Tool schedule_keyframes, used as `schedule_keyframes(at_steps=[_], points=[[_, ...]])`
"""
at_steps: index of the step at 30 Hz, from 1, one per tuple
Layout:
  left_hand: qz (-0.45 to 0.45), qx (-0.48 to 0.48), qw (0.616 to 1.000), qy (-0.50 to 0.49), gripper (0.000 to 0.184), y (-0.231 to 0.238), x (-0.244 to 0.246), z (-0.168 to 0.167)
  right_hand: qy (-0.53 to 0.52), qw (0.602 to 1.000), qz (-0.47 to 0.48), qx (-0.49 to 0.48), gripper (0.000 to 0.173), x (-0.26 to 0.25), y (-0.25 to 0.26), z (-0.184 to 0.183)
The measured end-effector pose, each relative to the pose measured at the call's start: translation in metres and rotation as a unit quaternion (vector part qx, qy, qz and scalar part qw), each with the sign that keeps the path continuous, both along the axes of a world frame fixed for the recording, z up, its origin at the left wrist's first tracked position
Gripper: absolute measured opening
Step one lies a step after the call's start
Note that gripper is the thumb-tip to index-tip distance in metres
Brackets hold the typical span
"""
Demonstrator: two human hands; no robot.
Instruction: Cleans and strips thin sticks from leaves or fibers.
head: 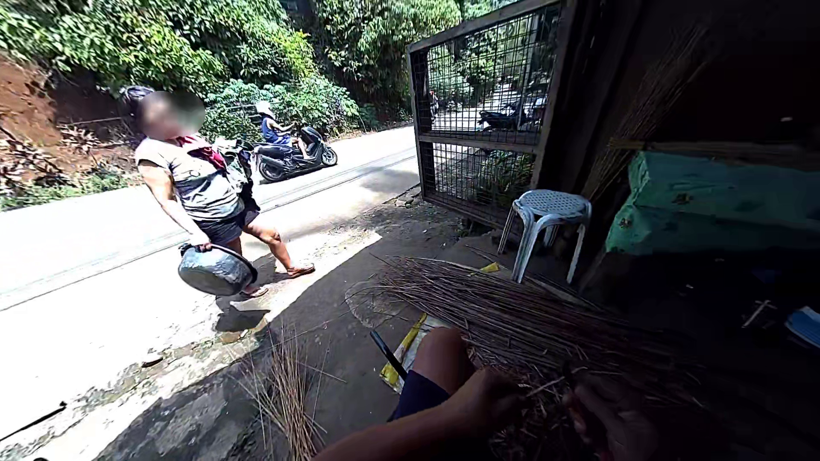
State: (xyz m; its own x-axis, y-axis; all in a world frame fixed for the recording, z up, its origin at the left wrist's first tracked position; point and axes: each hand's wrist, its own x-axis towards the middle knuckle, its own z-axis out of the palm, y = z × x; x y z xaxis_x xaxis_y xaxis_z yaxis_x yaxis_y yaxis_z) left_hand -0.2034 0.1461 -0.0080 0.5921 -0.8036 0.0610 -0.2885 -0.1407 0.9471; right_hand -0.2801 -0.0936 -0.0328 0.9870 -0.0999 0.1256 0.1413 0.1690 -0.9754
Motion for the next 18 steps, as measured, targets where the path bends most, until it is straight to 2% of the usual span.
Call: schedule_keyframes(at_steps=[7, 12, 15, 18], points=[[-0.011, -0.003, 0.999, 0.051, 0.03, 0.003, -0.002, -0.002, -0.021, 0.996, -0.078, 0.023, 0.032, 0.002, -0.004, -0.005], [-0.017, 0.024, 0.998, 0.047, 0.03, 0.016, -0.003, -0.005, -0.017, 0.973, -0.217, 0.074, 0.03, 0.011, -0.034, -0.001], [0.018, 0.038, 0.998, 0.043, 0.03, 0.019, -0.003, -0.012, 0.01, 0.985, -0.158, 0.065, 0.039, 0.002, -0.038, 0.009], [0.045, 0.076, 0.996, 0.015, 0.029, 0.013, -0.002, -0.011, 0.047, 0.997, -0.054, 0.037, 0.036, -0.004, -0.013, 0.006]])
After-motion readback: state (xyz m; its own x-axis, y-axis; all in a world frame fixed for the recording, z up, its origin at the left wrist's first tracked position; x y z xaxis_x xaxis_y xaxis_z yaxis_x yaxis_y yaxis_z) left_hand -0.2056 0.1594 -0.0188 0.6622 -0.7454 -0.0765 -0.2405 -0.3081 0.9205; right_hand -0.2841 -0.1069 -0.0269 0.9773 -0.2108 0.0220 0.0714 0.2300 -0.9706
